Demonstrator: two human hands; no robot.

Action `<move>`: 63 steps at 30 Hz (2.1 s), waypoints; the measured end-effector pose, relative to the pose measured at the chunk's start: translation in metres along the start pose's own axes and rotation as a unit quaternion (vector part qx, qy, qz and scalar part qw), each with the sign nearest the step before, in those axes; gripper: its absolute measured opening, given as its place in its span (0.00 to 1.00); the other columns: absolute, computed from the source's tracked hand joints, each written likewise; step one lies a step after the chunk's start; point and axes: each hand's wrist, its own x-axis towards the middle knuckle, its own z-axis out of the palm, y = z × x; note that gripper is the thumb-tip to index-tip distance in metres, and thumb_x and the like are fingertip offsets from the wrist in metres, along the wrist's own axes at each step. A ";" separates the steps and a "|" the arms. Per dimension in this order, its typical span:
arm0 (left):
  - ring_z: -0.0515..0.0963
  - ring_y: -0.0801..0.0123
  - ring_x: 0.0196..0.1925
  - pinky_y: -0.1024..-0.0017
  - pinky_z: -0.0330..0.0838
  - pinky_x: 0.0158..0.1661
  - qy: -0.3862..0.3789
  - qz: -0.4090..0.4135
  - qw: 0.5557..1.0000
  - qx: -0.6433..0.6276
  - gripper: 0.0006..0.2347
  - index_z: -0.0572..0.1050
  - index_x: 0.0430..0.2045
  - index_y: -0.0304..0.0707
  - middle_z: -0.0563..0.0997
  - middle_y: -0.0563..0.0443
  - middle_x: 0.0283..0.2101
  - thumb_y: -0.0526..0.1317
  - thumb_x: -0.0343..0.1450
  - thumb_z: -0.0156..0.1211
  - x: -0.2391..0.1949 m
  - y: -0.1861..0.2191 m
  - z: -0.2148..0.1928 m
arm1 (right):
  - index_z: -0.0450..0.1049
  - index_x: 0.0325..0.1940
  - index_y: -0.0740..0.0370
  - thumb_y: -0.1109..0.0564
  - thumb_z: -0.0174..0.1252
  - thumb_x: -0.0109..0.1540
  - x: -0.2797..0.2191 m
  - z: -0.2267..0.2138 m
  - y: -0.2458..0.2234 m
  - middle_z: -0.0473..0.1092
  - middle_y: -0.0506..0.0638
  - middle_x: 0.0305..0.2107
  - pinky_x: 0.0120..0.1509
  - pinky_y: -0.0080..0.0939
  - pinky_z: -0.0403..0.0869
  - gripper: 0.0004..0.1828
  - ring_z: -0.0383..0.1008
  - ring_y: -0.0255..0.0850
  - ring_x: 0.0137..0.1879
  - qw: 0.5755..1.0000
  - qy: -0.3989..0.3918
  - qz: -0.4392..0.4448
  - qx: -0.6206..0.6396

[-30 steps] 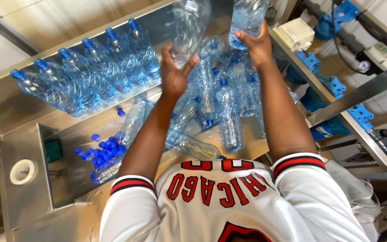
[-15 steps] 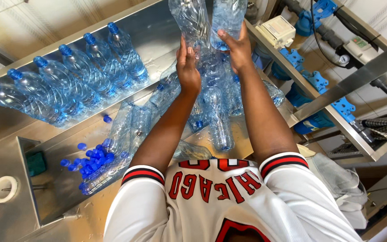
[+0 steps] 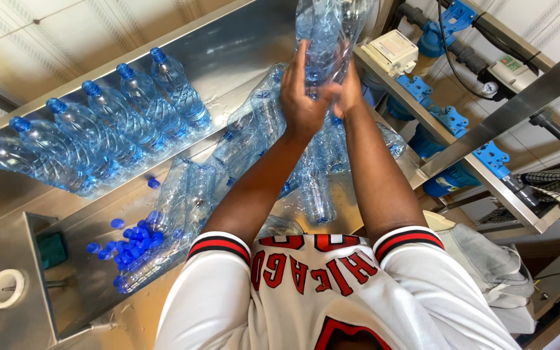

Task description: The person fills clear plastic water bottles with water from a red-handled tap and places them on a stainless steel counter. The person repeatedly picks up empty bottles, fills them, and sets them down in a row.

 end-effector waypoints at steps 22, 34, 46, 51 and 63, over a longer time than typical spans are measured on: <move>0.68 0.47 0.81 0.49 0.68 0.78 -0.113 0.023 0.986 -0.120 0.34 0.54 0.81 0.42 0.66 0.38 0.78 0.59 0.84 0.57 -0.007 -0.008 -0.011 | 0.80 0.64 0.57 0.26 0.51 0.66 -0.003 0.009 0.000 0.82 0.57 0.57 0.77 0.53 0.78 0.38 0.83 0.52 0.65 0.999 -0.035 -0.025 0.007; 0.79 0.53 0.53 0.56 0.79 0.50 -0.011 0.076 0.997 -0.018 0.32 0.68 0.63 0.33 0.75 0.40 0.54 0.66 0.82 0.40 -0.005 -0.002 0.003 | 0.75 0.71 0.54 0.27 0.48 0.71 0.000 0.001 -0.003 0.76 0.53 0.65 0.81 0.53 0.71 0.37 0.75 0.48 0.73 0.992 -0.082 -0.096 -0.022; 0.79 0.53 0.60 0.55 0.80 0.54 -0.037 0.042 0.998 -0.006 0.23 0.73 0.63 0.39 0.76 0.43 0.58 0.55 0.87 0.37 0.015 0.000 0.005 | 0.76 0.69 0.56 0.23 0.52 0.67 -0.002 -0.001 -0.001 0.78 0.53 0.62 0.80 0.47 0.73 0.42 0.77 0.46 0.70 0.986 -0.107 -0.087 0.092; 0.70 0.52 0.71 0.49 0.69 0.72 0.016 0.043 0.999 -0.016 0.19 0.76 0.59 0.46 0.67 0.41 0.65 0.54 0.87 0.40 0.024 0.006 0.011 | 0.69 0.78 0.60 0.19 0.52 0.60 -0.005 -0.009 -0.006 0.73 0.58 0.70 0.80 0.48 0.77 0.55 0.76 0.49 0.74 0.989 -0.093 -0.055 0.103; 0.53 0.40 0.90 0.41 0.61 0.82 -0.125 -0.059 0.983 -0.123 0.57 0.38 0.85 0.58 0.48 0.34 0.88 0.63 0.69 0.81 0.080 0.025 0.012 | 0.64 0.81 0.52 0.19 0.54 0.53 -0.007 -0.008 -0.023 0.59 0.65 0.80 0.59 0.81 0.85 0.58 0.74 0.74 0.74 0.994 0.105 0.012 -0.011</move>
